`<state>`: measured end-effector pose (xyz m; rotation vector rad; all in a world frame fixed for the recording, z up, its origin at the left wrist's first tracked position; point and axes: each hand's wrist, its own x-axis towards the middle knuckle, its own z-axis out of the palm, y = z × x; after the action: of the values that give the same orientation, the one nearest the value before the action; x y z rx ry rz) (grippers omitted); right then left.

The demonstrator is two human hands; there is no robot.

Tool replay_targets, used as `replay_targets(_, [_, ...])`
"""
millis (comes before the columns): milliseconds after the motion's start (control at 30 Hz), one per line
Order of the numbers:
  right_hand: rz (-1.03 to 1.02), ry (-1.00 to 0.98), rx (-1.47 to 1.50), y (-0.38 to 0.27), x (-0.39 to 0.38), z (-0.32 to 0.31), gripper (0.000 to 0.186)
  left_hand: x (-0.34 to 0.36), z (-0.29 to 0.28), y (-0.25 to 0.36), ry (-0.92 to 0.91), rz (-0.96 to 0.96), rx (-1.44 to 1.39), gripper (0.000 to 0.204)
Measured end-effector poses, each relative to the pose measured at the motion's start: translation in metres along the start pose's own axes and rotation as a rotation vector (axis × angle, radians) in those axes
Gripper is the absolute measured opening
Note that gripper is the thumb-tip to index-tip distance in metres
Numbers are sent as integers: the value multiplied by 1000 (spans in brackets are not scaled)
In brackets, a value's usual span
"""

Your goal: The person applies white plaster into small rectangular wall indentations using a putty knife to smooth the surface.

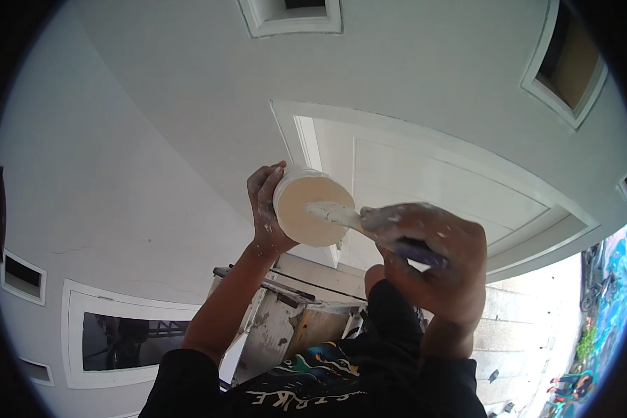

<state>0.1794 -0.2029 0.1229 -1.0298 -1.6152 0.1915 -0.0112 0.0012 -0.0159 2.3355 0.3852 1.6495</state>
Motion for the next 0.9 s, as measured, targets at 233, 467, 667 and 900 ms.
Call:
replay_targets(233, [91,-143,-160,-3,24,5,32,2,1,1,-31,54,-20,115])
replay_targets(467, [95,-251,-82,14,33,10,29,2,2,2,-46,55,-18,112])
replay_targets(667, [124,-276,-98,16,40,15,26,2,1,-2,-59,58,-20,112])
replay_targets(900, [150,-166,-25,21,40,2,24,4,1,2,-75,67,-10,113])
